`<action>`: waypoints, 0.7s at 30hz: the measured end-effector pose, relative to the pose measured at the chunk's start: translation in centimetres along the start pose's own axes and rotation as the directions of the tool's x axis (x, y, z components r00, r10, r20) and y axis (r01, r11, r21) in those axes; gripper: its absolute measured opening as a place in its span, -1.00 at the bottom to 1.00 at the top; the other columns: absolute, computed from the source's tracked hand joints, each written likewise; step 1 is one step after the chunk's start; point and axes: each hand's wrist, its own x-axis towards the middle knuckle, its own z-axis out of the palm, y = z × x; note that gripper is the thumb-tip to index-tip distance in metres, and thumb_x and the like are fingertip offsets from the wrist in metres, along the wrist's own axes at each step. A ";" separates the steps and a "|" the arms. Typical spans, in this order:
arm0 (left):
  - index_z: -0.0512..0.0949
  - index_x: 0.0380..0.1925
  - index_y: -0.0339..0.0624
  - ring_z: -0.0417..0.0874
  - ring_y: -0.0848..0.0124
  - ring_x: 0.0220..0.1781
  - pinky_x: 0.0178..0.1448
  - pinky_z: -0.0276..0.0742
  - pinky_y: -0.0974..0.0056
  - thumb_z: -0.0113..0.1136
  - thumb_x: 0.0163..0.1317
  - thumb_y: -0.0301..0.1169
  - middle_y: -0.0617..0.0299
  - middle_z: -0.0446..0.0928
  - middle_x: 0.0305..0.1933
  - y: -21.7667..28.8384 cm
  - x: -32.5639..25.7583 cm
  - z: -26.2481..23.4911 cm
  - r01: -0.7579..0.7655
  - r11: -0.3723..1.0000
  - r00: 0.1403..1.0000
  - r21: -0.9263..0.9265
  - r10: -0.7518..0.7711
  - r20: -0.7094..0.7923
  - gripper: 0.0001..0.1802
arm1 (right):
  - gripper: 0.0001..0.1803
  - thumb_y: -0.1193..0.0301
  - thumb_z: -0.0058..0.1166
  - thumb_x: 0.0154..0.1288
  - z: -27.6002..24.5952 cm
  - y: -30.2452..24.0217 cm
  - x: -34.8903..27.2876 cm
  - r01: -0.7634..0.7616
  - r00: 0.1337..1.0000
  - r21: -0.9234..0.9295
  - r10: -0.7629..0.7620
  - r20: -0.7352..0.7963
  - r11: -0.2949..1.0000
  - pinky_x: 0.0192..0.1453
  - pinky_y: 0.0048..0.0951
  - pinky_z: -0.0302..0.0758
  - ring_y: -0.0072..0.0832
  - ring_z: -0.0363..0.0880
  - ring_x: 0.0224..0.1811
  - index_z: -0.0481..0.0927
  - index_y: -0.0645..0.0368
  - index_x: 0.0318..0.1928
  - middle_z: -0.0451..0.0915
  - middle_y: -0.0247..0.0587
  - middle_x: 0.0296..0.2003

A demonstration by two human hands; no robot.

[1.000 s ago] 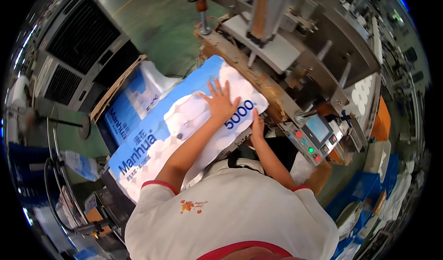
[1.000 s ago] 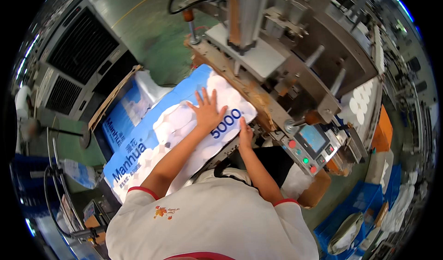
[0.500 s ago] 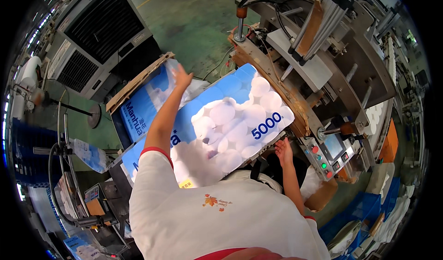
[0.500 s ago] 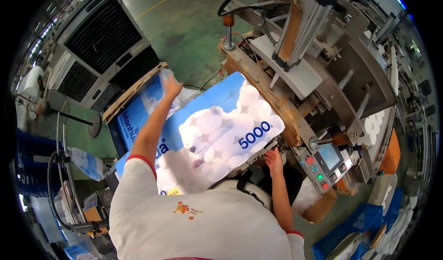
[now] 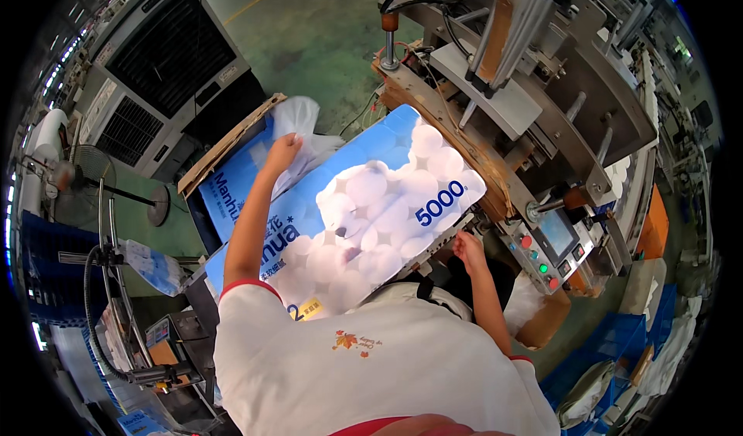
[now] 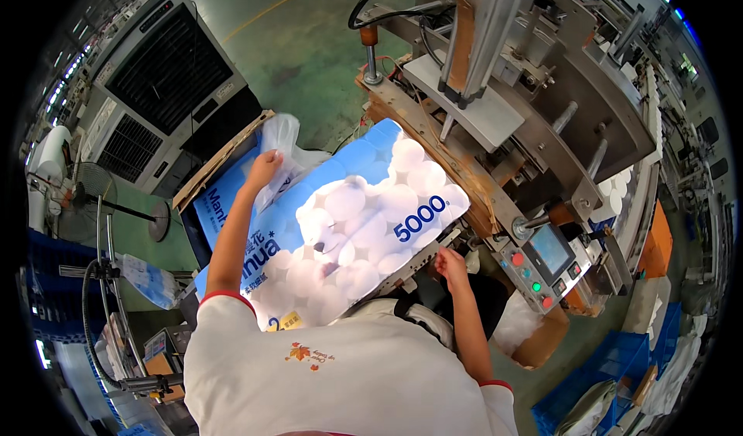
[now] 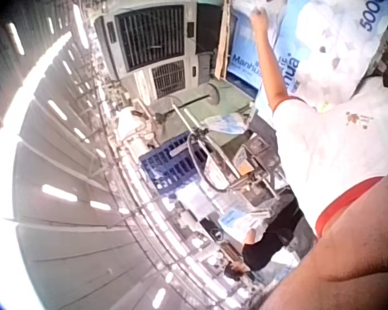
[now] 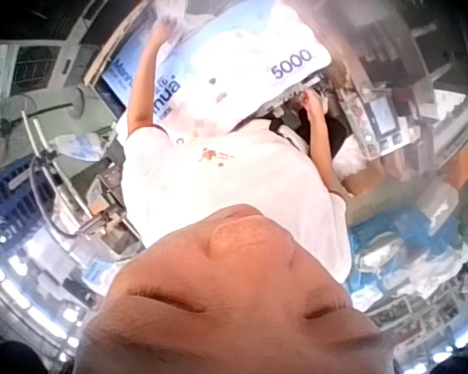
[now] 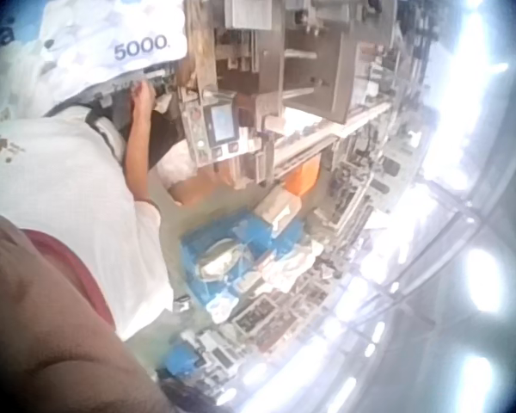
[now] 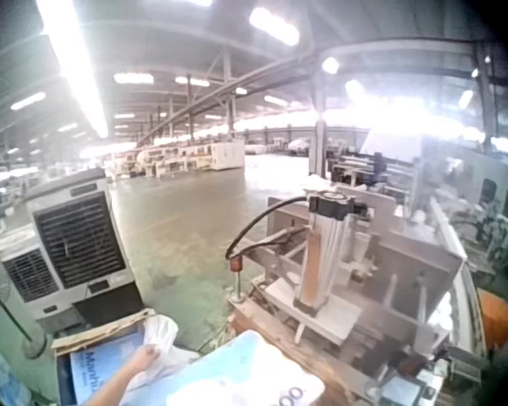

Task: The person places large printed plastic bags into a packaging machine, aligning them for a heat-sealing or pressing operation, and then moves to a conveyor belt to organize white paper cylinders.

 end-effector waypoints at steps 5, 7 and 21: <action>0.50 -0.08 -0.23 0.59 0.15 -0.28 -0.17 0.46 0.20 0.00 0.28 -0.27 -0.06 0.57 -0.34 14.9 -10.1 3.3 -0.333 0.934 0.928 -0.132 0.349 0.132 -0.69 | -0.58 0.09 -0.15 0.39 6.0 -5.6 -4.4 0.228 0.959 -0.079 -0.210 0.191 0.970 -0.15 -0.44 0.45 -0.51 0.50 -0.23 0.44 0.18 -0.02 0.54 -0.22 -0.23; 0.43 0.04 -0.21 0.60 0.15 -0.36 -0.25 0.48 0.19 0.02 0.26 -0.30 -0.05 0.56 -0.41 18.9 -13.0 6.9 -0.493 0.868 0.848 0.053 0.466 0.253 -0.62 | -0.35 -0.02 -0.27 0.40 8.4 -8.2 -7.9 0.301 0.891 -0.008 -0.278 0.360 0.954 0.10 -0.25 0.45 -0.37 0.48 0.03 0.19 0.22 0.28 0.44 -0.05 0.08; 0.49 0.02 -0.09 0.50 0.07 0.04 0.11 0.37 0.08 0.17 0.14 -0.24 0.03 0.53 -0.03 22.0 -13.2 16.3 -0.728 0.685 0.678 -0.002 0.720 0.148 -0.57 | -0.83 0.41 0.03 0.25 -10.6 4.9 -14.4 -0.081 0.943 -0.083 0.050 -0.328 0.993 -0.16 -0.44 0.54 -0.51 0.59 -0.23 0.52 0.10 -0.15 0.63 -0.31 -0.25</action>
